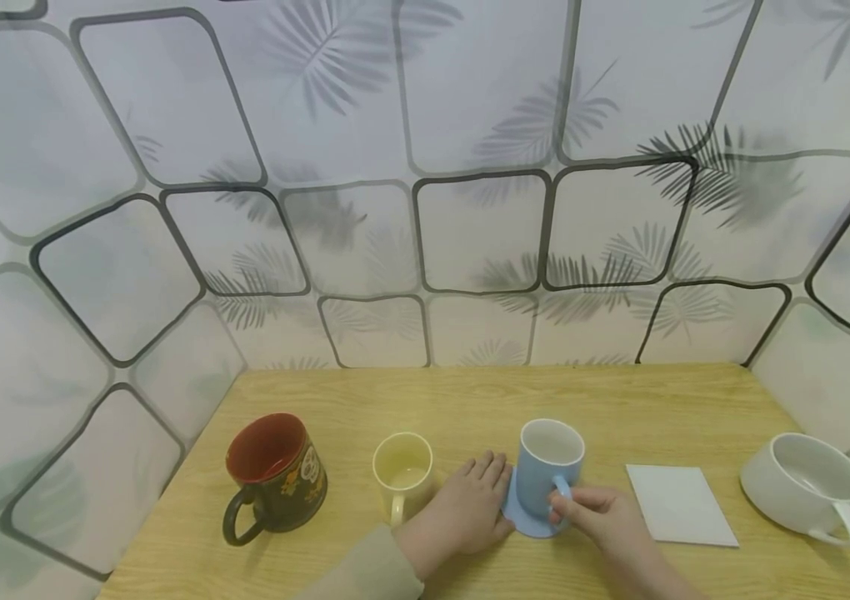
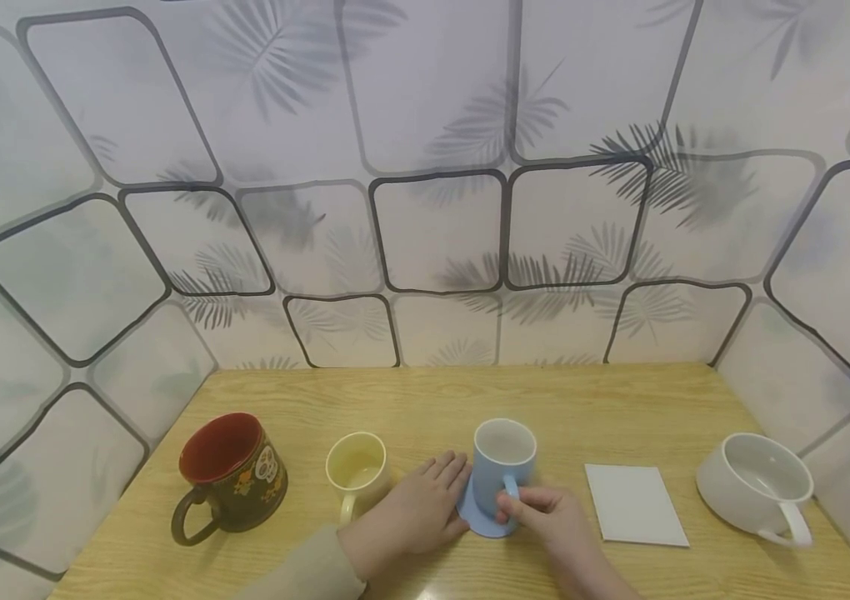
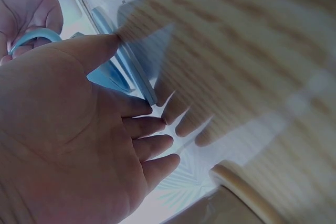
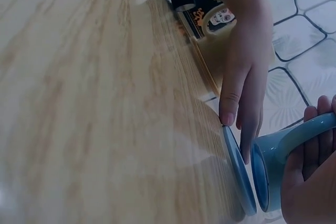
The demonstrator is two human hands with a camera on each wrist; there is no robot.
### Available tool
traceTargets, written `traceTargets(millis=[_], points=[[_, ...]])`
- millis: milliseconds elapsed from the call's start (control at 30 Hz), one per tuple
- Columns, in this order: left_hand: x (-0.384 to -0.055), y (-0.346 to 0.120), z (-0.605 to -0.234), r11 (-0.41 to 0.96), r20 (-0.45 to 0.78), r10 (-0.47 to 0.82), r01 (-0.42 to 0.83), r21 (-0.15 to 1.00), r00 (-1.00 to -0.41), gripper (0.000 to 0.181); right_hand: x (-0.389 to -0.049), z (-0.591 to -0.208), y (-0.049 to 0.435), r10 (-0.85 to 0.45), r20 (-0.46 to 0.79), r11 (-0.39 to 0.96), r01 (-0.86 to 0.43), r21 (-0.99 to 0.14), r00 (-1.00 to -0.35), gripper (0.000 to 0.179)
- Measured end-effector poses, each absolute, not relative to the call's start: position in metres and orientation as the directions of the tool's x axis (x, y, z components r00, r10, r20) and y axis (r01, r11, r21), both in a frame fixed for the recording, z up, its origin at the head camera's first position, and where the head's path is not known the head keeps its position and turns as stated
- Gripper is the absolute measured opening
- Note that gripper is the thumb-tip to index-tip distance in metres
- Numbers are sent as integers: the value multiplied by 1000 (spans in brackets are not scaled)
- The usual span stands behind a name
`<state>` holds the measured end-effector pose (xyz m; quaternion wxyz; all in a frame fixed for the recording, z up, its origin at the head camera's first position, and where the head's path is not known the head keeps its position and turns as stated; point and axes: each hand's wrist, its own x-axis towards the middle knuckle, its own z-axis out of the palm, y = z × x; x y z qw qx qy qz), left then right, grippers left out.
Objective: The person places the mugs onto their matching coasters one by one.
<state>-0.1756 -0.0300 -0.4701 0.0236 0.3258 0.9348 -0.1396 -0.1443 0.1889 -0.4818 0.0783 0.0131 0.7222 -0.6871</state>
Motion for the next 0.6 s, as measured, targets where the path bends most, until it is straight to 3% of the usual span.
traceTargets(millis=[233, 600], points=[[-176, -29, -471, 757, -138, 596, 611, -234, -791, 76, -142, -480, 190, -159, -186, 147, 163, -976, -970, 24], [-177, -29, -473, 752, -145, 591, 607, -257, -794, 75, -140, -483, 185, -215, -166, 153, 135, -979, -962, 27]])
